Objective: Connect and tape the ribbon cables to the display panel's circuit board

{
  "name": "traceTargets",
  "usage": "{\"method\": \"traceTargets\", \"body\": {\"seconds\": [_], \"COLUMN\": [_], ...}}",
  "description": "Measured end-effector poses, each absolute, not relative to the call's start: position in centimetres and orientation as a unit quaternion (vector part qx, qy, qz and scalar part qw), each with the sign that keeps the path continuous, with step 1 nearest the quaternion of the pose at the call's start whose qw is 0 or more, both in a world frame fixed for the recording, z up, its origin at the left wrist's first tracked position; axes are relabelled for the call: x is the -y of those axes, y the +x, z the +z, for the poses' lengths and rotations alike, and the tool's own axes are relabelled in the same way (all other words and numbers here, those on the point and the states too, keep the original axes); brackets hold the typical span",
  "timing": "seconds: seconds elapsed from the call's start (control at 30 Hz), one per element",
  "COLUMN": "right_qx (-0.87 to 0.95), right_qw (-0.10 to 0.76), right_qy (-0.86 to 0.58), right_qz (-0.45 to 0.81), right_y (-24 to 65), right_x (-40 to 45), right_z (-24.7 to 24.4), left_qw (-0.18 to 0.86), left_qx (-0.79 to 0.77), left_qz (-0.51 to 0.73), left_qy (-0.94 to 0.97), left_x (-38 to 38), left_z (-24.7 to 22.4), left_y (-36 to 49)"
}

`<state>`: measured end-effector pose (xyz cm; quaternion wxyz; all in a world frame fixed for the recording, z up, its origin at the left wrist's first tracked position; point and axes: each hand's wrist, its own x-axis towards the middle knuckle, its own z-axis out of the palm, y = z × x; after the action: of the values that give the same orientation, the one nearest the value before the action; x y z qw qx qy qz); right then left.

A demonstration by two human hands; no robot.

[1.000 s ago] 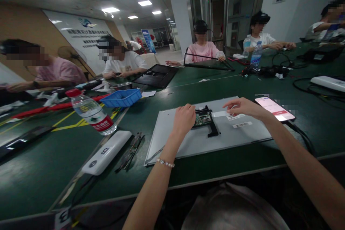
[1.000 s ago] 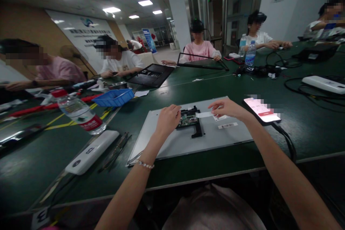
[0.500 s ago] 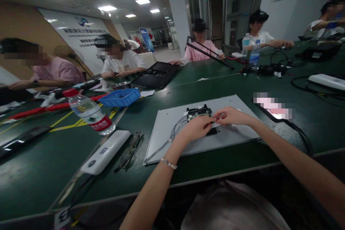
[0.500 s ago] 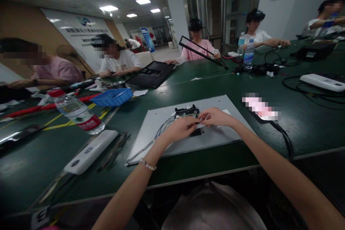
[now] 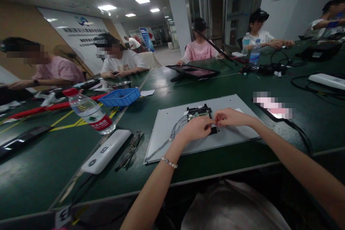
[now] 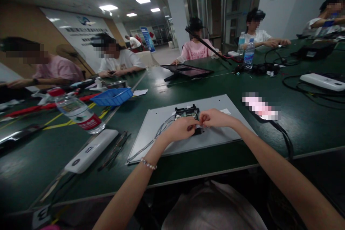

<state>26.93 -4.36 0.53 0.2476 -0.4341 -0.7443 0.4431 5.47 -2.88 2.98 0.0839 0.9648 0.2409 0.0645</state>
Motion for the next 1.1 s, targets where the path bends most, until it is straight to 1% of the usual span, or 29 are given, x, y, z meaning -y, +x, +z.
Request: {"method": "traceTargets", "body": {"seconds": [0.13,0.23,0.43,0.6,0.77,0.93,1.0,1.1], "right_qx": [0.739,0.741,0.743,0.707,0.738,0.715,0.696,0.680], "right_qw": [0.214,0.199,0.245,0.237,0.224,0.263,0.283,0.289], "right_qy": [-0.445,-0.471,-0.527,-0.520,-0.483,-0.519,-0.560,-0.633], "right_qz": [0.460,0.436,0.332,0.416,0.414,0.389,0.349,0.230], "right_y": [27.8,28.4,28.8,28.1,28.1,30.0,31.1,32.5], "right_x": [3.9,3.7,3.3,3.8,4.1,3.4,3.0,2.3], "right_z": [0.3,0.4,0.4,0.9,1.2,1.2,0.9,0.0], "left_qw": [0.100,0.123,0.152,0.139,0.097,-0.024,-0.055,-0.069], "left_qx": [-0.232,-0.238,-0.267,-0.287,-0.324,-0.490,-0.549,-0.598], "left_qz": [0.067,0.068,0.066,0.073,0.116,0.194,0.194,0.165], "left_qy": [0.965,0.961,0.949,0.945,0.934,0.849,0.811,0.781], "left_x": [2.6,2.6,2.7,2.6,2.0,0.3,-0.4,-1.4], "left_z": [2.9,3.0,3.2,3.4,3.7,3.8,3.6,2.9], "left_y": [5.4,5.3,5.2,5.1,4.7,3.1,2.3,1.3]}}
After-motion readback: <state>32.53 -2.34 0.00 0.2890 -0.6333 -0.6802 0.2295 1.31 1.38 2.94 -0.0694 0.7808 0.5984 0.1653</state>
